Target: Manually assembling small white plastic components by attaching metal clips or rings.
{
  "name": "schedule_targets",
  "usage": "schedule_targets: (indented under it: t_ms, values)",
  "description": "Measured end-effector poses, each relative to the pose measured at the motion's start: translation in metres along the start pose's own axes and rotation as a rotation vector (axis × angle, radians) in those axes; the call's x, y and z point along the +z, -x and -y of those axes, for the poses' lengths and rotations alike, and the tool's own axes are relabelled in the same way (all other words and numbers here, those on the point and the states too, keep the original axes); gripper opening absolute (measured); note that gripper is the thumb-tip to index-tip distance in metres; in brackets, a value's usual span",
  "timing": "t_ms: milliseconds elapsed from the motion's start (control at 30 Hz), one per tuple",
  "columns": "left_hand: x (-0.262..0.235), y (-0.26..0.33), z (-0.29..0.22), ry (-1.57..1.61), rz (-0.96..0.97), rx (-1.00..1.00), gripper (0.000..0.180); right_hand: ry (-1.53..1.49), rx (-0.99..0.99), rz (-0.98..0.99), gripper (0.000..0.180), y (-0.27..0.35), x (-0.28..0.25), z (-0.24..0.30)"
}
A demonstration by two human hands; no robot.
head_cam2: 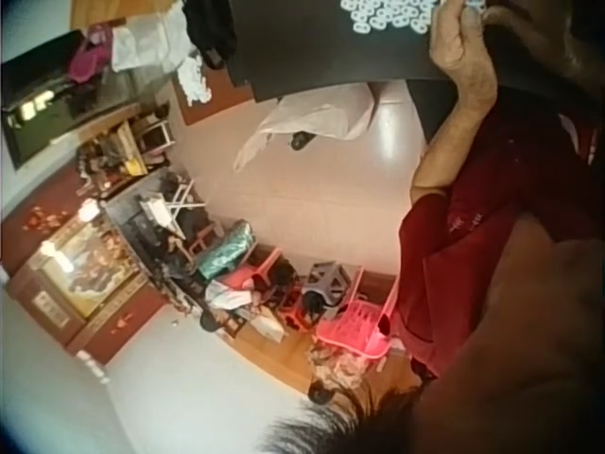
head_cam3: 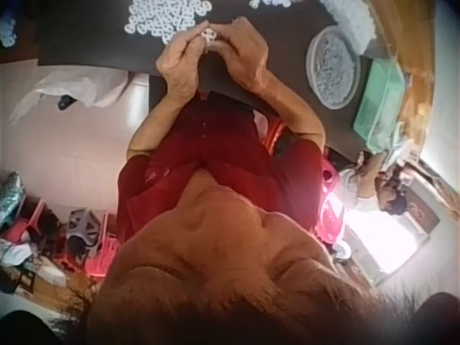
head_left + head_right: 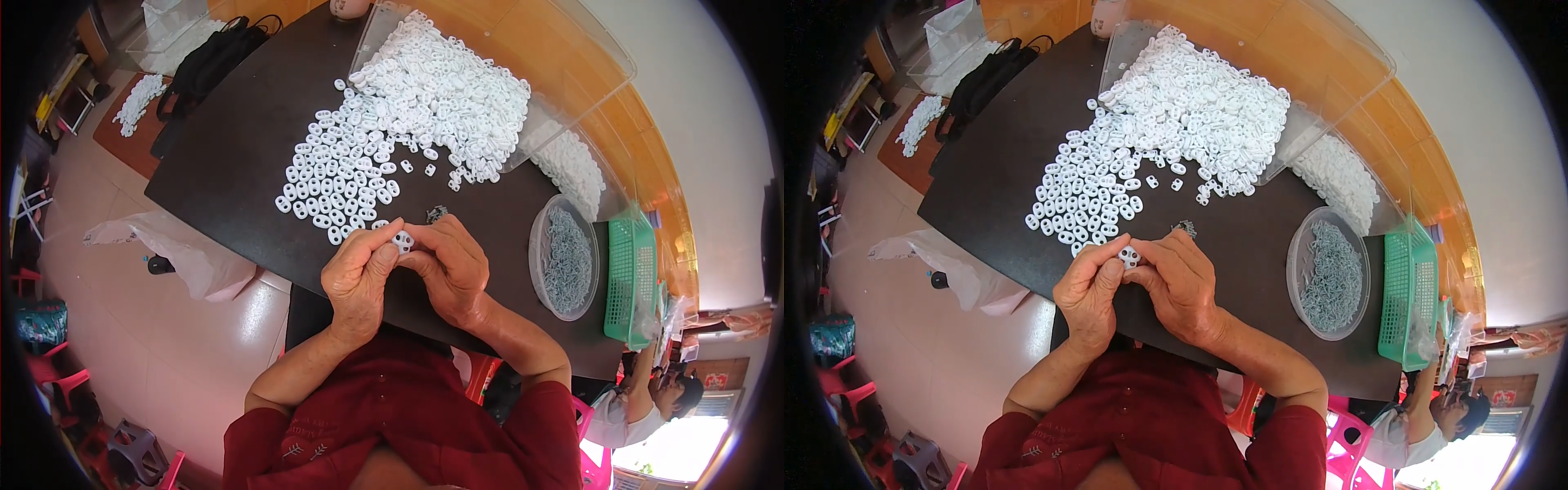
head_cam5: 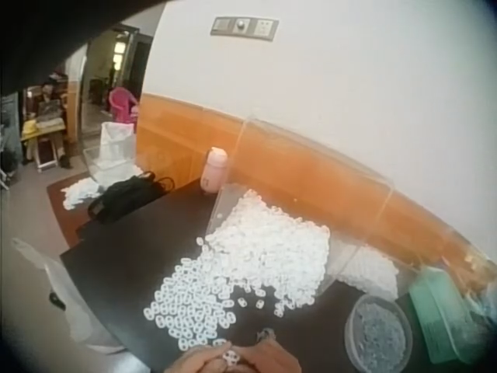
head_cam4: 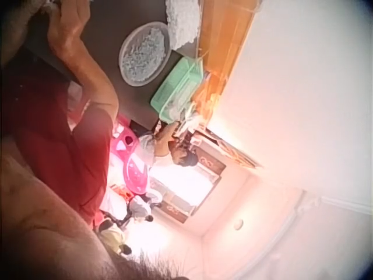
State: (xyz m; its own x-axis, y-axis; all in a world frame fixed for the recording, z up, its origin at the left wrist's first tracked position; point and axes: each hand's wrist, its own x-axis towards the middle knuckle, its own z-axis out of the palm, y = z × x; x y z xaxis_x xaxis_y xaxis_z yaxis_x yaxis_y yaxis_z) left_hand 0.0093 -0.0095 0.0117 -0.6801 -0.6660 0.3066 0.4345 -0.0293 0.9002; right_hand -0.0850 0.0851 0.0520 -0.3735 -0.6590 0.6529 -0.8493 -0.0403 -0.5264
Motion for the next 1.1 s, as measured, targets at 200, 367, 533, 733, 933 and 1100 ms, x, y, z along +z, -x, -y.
schedule_targets:
  t_ms: [200, 367, 533, 733, 933, 1100]
  values:
    - [0.0039, 0.0047, -0.0013, -0.009, -0.039, -0.012, 0.02, 0.012, -0.036, -0.007, 0.034, 0.0028, 0.0025, -0.0004]
    - [0.0064, 0.0011, -0.0047, 0.14, -0.031, -0.08, 0.02, 0.04, -0.033, -0.02, 0.033, 0.0017, 0.0033, 0.0019]
    - [0.0041, 0.0002, -0.0034, 0.252, -0.053, -0.152, 0.02, 0.016, 0.054, -0.004, 0.033, -0.0014, 0.004, 0.0083]
    - [0.0031, 0.0016, -0.0003, 0.277, -0.047, -0.173, 0.02, 0.027, 0.048, 0.005, 0.031, -0.0006, 0.0028, 0.0061]
    - [0.0042, 0.0041, 0.0015, 0.289, -0.053, -0.161, 0.021, 0.026, 0.041, -0.003, 0.029, 0.0, 0.0051, 0.0071]
    - [0.0054, 0.0062, 0.0032, 0.273, -0.045, -0.115, 0.02, 0.033, -0.014, -0.053, 0.025, 0.0023, 0.0103, 0.0051]
